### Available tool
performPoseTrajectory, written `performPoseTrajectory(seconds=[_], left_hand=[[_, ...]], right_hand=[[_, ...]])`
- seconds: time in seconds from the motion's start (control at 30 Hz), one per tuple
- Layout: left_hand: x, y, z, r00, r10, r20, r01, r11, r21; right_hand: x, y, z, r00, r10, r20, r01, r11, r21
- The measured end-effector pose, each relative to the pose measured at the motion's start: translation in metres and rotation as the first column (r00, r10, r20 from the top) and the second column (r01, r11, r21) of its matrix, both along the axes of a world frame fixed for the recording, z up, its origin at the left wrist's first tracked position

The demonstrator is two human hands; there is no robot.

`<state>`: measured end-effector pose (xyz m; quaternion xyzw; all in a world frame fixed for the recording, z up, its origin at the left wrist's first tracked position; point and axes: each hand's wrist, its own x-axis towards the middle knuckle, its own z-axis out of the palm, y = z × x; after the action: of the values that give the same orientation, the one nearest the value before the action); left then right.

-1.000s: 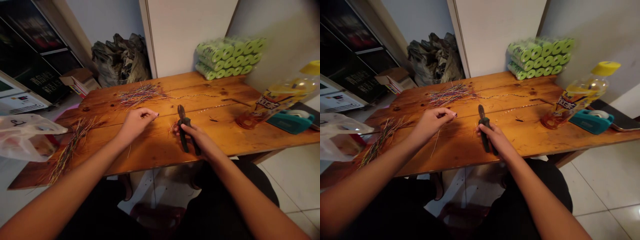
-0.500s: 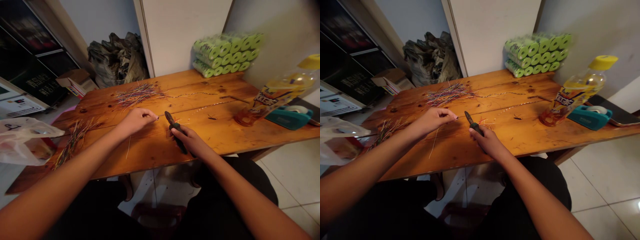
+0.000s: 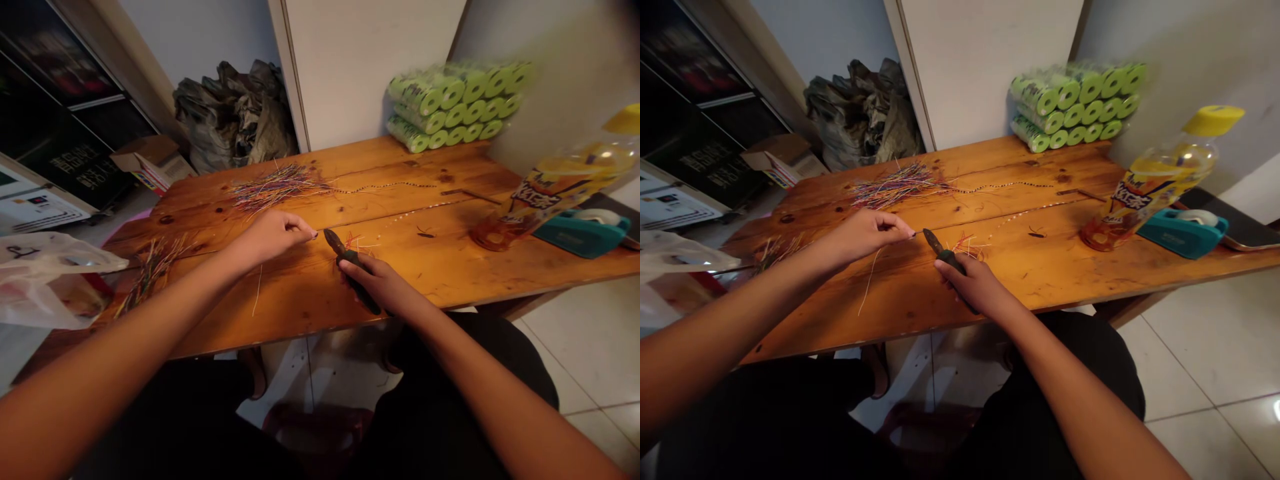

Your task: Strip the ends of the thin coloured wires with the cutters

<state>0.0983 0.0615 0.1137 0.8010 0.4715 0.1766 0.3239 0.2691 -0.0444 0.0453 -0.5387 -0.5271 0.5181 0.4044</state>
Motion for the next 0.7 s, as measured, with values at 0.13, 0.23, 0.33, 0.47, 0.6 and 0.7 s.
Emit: performPoseTrajectory(seconds=[0.13,0.23,0.33,0.47,0.6,0.7], left_hand=[[0.0014,0.0001,-0.0008,1.0,-0.012,-0.009,0.012,1.0,-0.008],[0.0022,0.0008,-0.0025,1.0,-0.019,0.001,0.019,1.0,-0.004],[0.0027,0.0015,-0.0041,1.0,-0.012,0.011,0.012,1.0,-0.009],[0.0032,0.0023,-0.0052,1.0,-0.006,0.013,0.006,1.0,-0.024],[0.0036,0.0024,-0.0058,0.999,-0.019,0.038,0.02,0.999,-0.038],[0.0032,0.0018,-0.0064,0.999,-0.027,0.044,0.029,0.999,-0.038]], right_hand=[[-0.0025,0.0002,0.0002,1.0,0.02,0.007,-0.02,1.0,-0.002],[-0.0036,0.0004,0.0002,0.999,0.024,0.024,-0.024,1.0,0.002],[-0.0043,0.0004,-0.0004,0.999,0.025,0.034,-0.025,1.0,0.003],[-0.0053,0.0011,-0.002,1.0,-0.001,0.029,0.001,1.0,-0.002],[-0.0065,0.0021,-0.0023,1.0,-0.012,0.025,0.012,1.0,-0.015],[-0.0076,0.0027,-0.0021,0.999,-0.017,0.051,0.018,1.0,-0.018]])
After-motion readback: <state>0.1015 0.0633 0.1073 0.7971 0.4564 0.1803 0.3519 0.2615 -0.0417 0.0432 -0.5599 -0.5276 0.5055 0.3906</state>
